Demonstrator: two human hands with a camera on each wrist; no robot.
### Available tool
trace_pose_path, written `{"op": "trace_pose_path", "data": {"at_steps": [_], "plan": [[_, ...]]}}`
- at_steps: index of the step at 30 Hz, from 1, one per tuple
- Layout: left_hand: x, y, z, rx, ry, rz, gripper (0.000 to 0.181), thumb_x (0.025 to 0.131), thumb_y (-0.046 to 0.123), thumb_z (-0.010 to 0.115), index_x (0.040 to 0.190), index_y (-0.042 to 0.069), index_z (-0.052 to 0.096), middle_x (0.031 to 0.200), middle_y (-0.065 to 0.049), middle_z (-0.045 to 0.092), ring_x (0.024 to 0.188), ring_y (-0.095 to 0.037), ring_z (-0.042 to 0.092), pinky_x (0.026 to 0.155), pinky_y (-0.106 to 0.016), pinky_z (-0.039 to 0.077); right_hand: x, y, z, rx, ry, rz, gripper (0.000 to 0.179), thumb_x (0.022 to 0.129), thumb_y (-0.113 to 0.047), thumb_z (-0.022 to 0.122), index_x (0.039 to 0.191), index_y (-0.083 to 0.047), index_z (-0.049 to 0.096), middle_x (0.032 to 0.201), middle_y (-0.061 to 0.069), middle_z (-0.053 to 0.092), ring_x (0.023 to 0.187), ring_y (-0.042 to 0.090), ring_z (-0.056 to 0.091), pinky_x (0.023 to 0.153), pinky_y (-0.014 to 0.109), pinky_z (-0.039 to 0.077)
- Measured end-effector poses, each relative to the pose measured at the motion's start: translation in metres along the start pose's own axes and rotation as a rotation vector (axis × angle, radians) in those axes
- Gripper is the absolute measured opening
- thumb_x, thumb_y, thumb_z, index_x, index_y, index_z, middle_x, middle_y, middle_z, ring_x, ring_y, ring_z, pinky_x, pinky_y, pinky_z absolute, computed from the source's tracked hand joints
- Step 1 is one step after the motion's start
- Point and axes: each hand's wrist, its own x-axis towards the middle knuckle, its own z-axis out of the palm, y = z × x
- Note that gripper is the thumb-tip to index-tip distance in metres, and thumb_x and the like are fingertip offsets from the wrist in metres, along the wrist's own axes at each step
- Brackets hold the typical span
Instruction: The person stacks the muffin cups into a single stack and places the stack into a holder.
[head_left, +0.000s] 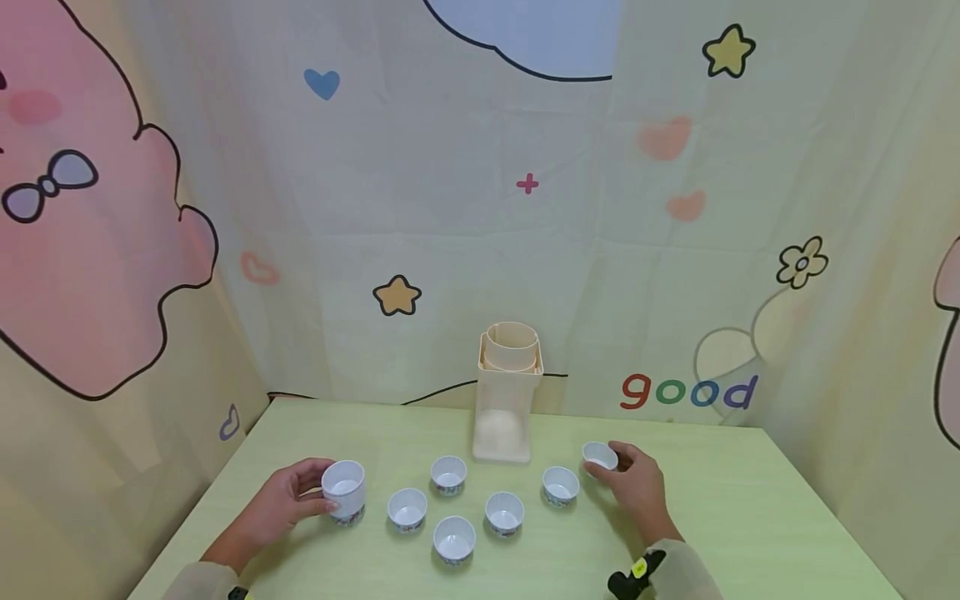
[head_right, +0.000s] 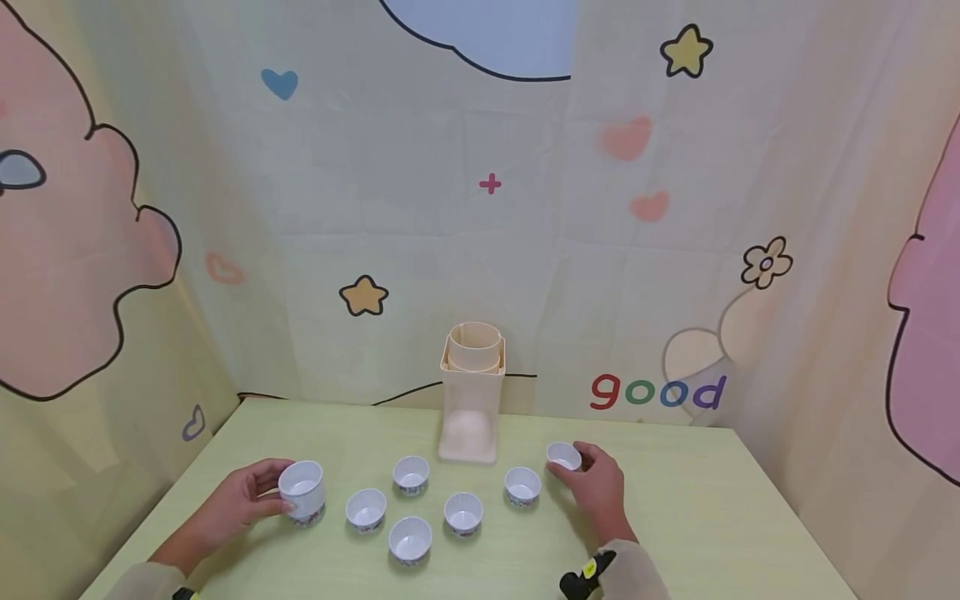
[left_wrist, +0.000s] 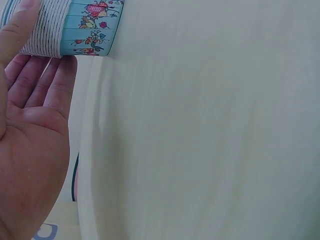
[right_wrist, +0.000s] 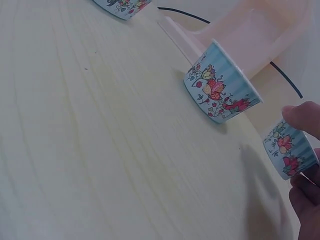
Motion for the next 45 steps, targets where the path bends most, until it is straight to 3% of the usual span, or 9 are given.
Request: {"op": "trace_pose_path", "data": {"at_steps": [10,19,34,41,45], "plan": [[0.001,0.0,-0.001,-0.002,0.0,-0.012,0.07,0.084,0.01,0.084,0.138,-0.015,0.047,0.138,-0.039,0.054,0.108,0.002,0.066,0.094,-0.022,0.059,-0.009,-0.003,-0.003,0.016,0.004,-0.027,0.076,0.082,-0.04,0.087,0.139,0.002,0.058,0.132,0.025,0.065,0.116,0.034,0.065,0.103,0.048,0.055],[0.001,0.003,0.001,-0.009,-0.005,-0.009,0.07,0.085,0.008,0.083,0.138,-0.016,0.046,0.138,-0.039,0.054,0.109,0.001,0.066,0.094,-0.022,0.059,-0.019,-0.012,-0.004,0.061,-0.03,-0.027,0.072,0.084,-0.034,0.086,0.14,0.0,0.057,0.135,0.024,0.064,0.121,0.035,0.064,0.101,0.041,0.058],[0.001,0.0,0.0,-0.048,-0.012,-0.008,0.071,0.085,0.007,0.082,0.139,-0.017,0.044,0.139,-0.04,0.051,0.109,0.001,0.065,0.094,-0.022,0.059,-0.043,-0.042,-0.006,0.203,-0.068,-0.099,0.066,0.081,-0.022,0.089,0.136,0.001,0.061,0.13,0.02,0.067,0.115,0.027,0.065,0.09,0.021,0.059],[0.0,0.0,-0.001,-0.027,-0.005,-0.019,0.07,0.086,0.009,0.082,0.139,-0.016,0.045,0.139,-0.038,0.053,0.108,0.002,0.065,0.093,-0.021,0.059,-0.052,-0.056,0.001,0.2,-0.094,-0.13,0.067,0.079,-0.026,0.09,0.136,-0.002,0.063,0.129,0.015,0.069,0.113,0.025,0.065,0.094,0.026,0.06],[0.0,0.002,0.0,-0.027,-0.005,-0.018,0.068,0.086,0.008,0.081,0.139,-0.016,0.045,0.138,-0.036,0.055,0.108,0.002,0.065,0.092,-0.021,0.059,-0.056,-0.064,0.006,0.231,-0.113,-0.139,0.065,0.078,-0.023,0.092,0.133,-0.003,0.065,0.126,0.013,0.07,0.111,0.023,0.065,0.092,0.023,0.059]]}}
